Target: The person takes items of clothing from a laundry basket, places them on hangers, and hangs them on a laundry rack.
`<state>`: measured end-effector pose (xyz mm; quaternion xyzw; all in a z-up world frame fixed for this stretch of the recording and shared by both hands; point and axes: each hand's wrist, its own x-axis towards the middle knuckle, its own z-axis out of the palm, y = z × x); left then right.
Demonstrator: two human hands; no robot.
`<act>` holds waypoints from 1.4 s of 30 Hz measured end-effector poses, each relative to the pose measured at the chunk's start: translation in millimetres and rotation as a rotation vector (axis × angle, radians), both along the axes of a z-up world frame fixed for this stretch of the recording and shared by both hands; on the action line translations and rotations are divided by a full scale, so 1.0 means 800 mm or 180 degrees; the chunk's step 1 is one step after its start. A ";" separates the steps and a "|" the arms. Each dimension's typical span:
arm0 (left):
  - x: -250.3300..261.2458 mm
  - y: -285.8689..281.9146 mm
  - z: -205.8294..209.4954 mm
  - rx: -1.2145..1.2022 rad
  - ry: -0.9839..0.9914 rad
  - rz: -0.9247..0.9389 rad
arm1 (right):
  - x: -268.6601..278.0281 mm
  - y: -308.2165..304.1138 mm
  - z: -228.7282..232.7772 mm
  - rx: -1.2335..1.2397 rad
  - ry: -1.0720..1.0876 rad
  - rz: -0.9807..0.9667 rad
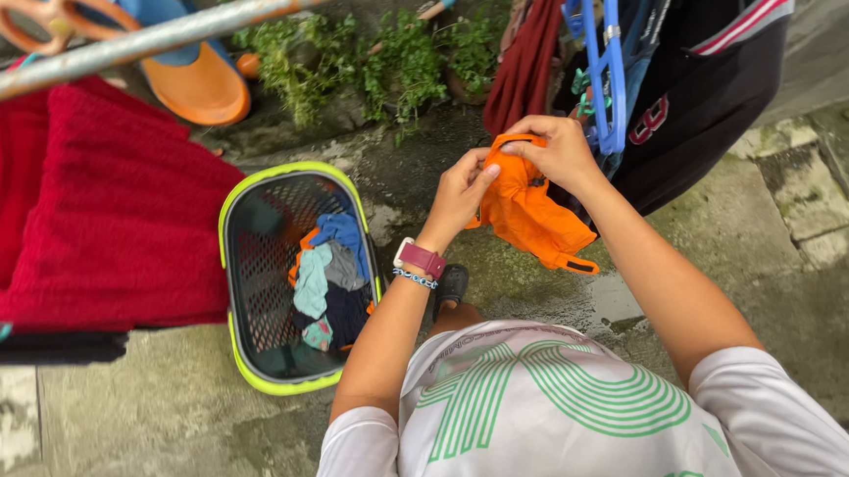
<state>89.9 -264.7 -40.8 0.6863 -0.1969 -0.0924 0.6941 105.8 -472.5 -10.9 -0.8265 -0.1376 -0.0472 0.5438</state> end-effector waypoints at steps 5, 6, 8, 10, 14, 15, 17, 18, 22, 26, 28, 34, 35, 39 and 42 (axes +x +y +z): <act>0.044 -0.048 0.018 0.0249 -0.0336 0.0271 | 0.001 -0.032 -0.011 0.0722 0.0050 -0.0764; 0.055 -0.053 0.021 0.0247 -0.0309 0.0310 | -0.001 -0.039 -0.014 0.0640 0.0074 -0.1077; 0.078 -0.055 0.025 0.0330 -0.0803 0.0342 | -0.011 -0.047 -0.027 0.0420 -0.0089 -0.1436; 0.098 -0.059 0.030 0.0419 -0.1032 0.0329 | -0.015 -0.048 -0.046 0.0124 -0.0476 -0.1511; 0.122 -0.072 0.039 0.0578 -0.0969 0.0185 | -0.007 -0.045 -0.077 0.0344 -0.0112 -0.1937; 0.126 -0.074 0.041 0.0597 -0.0962 0.0156 | -0.001 -0.044 -0.082 0.0539 0.0181 -0.2133; 0.136 -0.077 0.043 0.0779 -0.1047 0.0021 | 0.010 -0.047 -0.086 0.0742 0.0209 -0.2264; 0.140 -0.079 0.044 0.0867 -0.1090 -0.0042 | 0.016 -0.051 -0.085 0.0742 -0.0058 -0.2202; 0.160 -0.089 0.041 0.0630 -0.1356 -0.0246 | 0.045 -0.057 -0.076 0.1754 -0.0615 -0.2058; 0.179 -0.102 0.041 0.0386 -0.1225 -0.0473 | 0.052 -0.049 -0.066 0.3864 -0.0419 -0.1607; 0.184 -0.105 0.045 0.0374 -0.1134 -0.0504 | 0.050 -0.049 -0.068 0.4372 -0.0298 -0.1460; 0.190 -0.110 0.068 0.0537 -0.1271 -0.0512 | 0.054 -0.065 -0.097 0.4618 -0.0559 -0.1578; 0.189 -0.109 0.073 0.0596 -0.1307 -0.0520 | 0.055 -0.067 -0.102 0.4596 -0.0585 -0.1656; 0.186 -0.107 0.090 0.0637 -0.1829 -0.0684 | 0.057 -0.070 -0.111 0.4456 -0.0808 -0.1698; 0.182 -0.114 0.098 0.0898 -0.2028 -0.0579 | 0.054 -0.070 -0.110 0.4420 -0.0842 -0.1658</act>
